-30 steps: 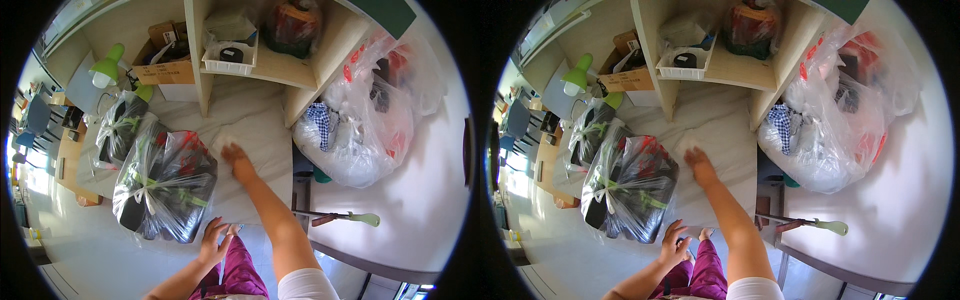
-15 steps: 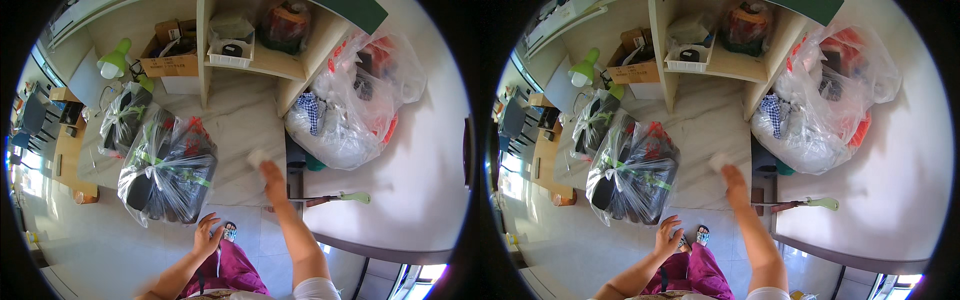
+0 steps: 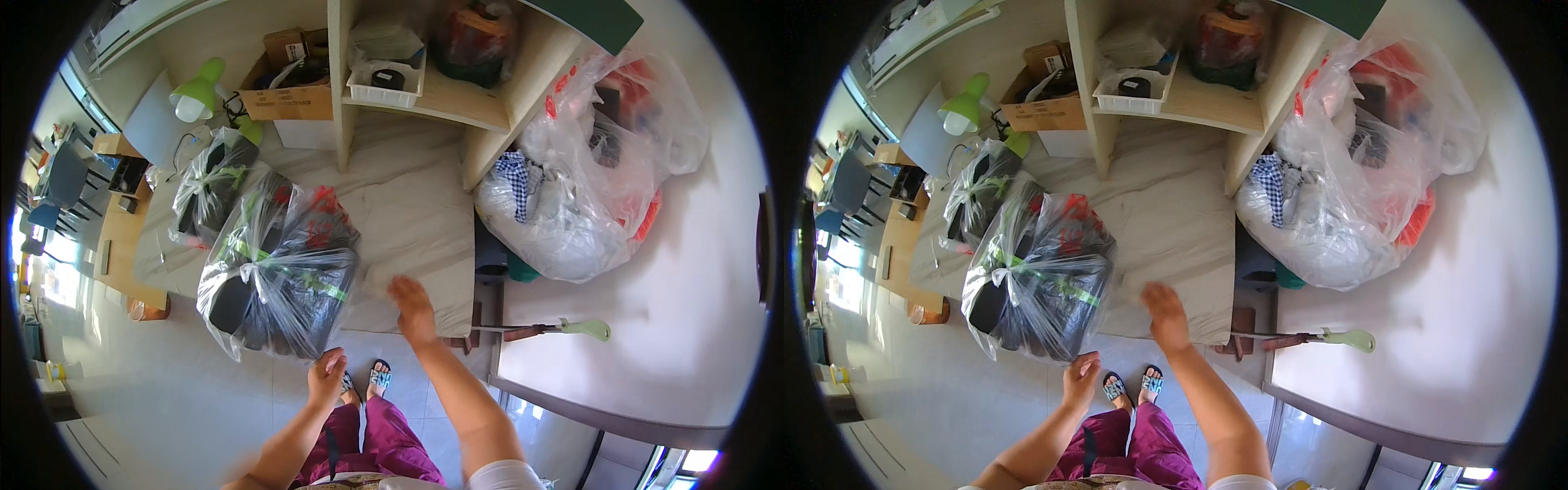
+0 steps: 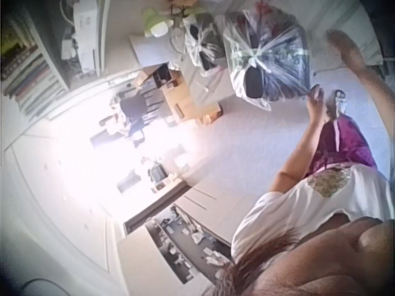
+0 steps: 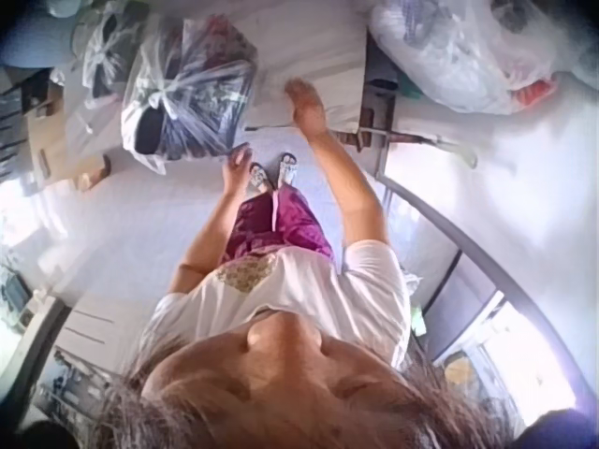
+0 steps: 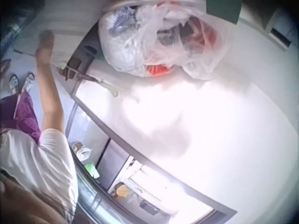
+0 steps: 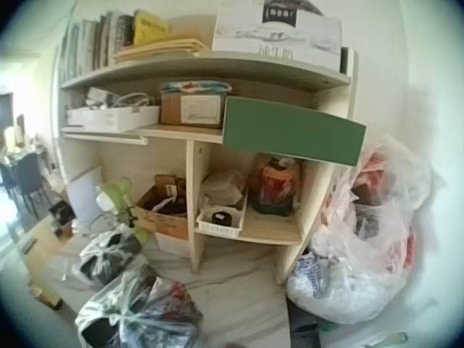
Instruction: The person removes black cylindrical objects from a shelf, places them into two plastic bags, and ties each bag closed. Afterward, the person wipes the table surface with a cloth.
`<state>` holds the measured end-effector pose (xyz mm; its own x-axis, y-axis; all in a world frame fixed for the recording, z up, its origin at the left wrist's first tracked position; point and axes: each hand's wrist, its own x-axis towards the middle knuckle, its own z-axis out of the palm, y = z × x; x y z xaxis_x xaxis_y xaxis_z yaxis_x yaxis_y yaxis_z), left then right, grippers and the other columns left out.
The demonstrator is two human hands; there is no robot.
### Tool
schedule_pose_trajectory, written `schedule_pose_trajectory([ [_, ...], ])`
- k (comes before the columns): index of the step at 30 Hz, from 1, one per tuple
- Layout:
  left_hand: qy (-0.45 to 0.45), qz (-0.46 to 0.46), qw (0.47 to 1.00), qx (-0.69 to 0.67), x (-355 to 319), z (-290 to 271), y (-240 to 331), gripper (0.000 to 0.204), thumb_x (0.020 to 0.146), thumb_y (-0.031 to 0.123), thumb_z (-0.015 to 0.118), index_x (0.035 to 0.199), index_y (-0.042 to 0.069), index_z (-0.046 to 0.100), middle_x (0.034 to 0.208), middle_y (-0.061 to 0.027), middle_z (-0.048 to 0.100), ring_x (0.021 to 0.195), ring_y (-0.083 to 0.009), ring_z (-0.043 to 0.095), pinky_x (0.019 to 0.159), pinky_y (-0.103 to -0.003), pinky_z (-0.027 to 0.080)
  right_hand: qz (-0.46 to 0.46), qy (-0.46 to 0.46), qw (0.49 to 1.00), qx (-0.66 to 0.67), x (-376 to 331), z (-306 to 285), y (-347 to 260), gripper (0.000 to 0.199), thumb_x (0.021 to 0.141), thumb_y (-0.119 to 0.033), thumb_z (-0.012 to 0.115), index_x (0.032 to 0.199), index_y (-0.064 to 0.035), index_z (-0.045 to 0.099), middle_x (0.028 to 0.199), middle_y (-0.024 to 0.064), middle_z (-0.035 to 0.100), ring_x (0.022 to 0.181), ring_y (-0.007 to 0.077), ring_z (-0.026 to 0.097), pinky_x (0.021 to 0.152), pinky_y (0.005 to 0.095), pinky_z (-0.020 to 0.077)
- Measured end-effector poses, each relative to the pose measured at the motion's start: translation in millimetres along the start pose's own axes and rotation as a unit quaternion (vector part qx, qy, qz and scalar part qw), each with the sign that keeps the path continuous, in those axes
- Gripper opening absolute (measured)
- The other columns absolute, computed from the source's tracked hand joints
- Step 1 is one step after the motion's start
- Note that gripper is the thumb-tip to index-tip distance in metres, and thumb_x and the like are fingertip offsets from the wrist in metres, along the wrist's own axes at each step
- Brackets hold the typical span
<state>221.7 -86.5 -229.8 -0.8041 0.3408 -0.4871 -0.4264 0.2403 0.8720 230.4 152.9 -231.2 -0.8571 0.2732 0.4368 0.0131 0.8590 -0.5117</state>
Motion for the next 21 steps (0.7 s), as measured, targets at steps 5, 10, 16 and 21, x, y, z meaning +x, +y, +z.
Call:
schedule_pose_trajectory([
  [5, 0.034, -0.119, 0.985, -0.12, -4, -4, -10, 0.022, 0.086, 0.017, 0.059, 0.104, 0.004, 0.059, 0.103, -0.0061, 0.062, 0.095, -0.0166, 0.057, 0.084, -0.033, 0.042, -0.013, -0.08, 0.997, 0.011, -34, 73, -17, 0.047, 0.064, 0.002, 0.058, 0.111, -0.0009, 0.057, 0.123, 0.0136, 0.052, 0.119, 0.0329, 0.045, 0.1, 0.0422, 0.0374],
  [10, 0.068, -0.17, 0.966, -0.184, -15, -22, -4, 0.021, 0.086, 0.017, 0.056, 0.104, 0.006, 0.057, 0.104, -0.0076, 0.061, 0.097, -0.02, 0.057, 0.084, -0.036, 0.042, -0.101, -0.108, 0.978, 0.147, -81, 39, -52, 0.036, 0.065, -0.004, 0.057, 0.1, -0.0034, 0.061, 0.11, 0.012, 0.059, 0.107, 0.0322, 0.053, 0.095, 0.0434, 0.041],
  [16, 0.127, -0.216, 0.921, -0.298, -13, -43, -6, 0.024, 0.087, 0.02, 0.05, 0.103, 0.004, 0.056, 0.11, -0.0122, 0.058, 0.099, -0.0267, 0.055, 0.087, -0.043, 0.042, 0.005, 0.077, 0.997, 0.005, 6, -40, 14, 0.043, 0.057, 0.013, 0.048, 0.094, -0.0042, 0.063, 0.103, 0.0116, 0.061, 0.105, 0.034, 0.053, 0.093, 0.0445, 0.0412],
  [21, 0.134, -0.227, 0.909, -0.324, -19, -57, 8, 0.026, 0.088, 0.022, 0.047, 0.105, 0.004, 0.054, 0.114, -0.0135, 0.055, 0.099, -0.0291, 0.055, 0.088, -0.045, 0.043, 0.036, -0.074, 0.971, -0.223, 6, -36, 9, 0.038, 0.066, 0.003, 0.056, 0.103, -0.0051, 0.063, 0.119, 0.0114, 0.056, 0.11, 0.0347, 0.049, 0.096, 0.042, 0.0393],
])
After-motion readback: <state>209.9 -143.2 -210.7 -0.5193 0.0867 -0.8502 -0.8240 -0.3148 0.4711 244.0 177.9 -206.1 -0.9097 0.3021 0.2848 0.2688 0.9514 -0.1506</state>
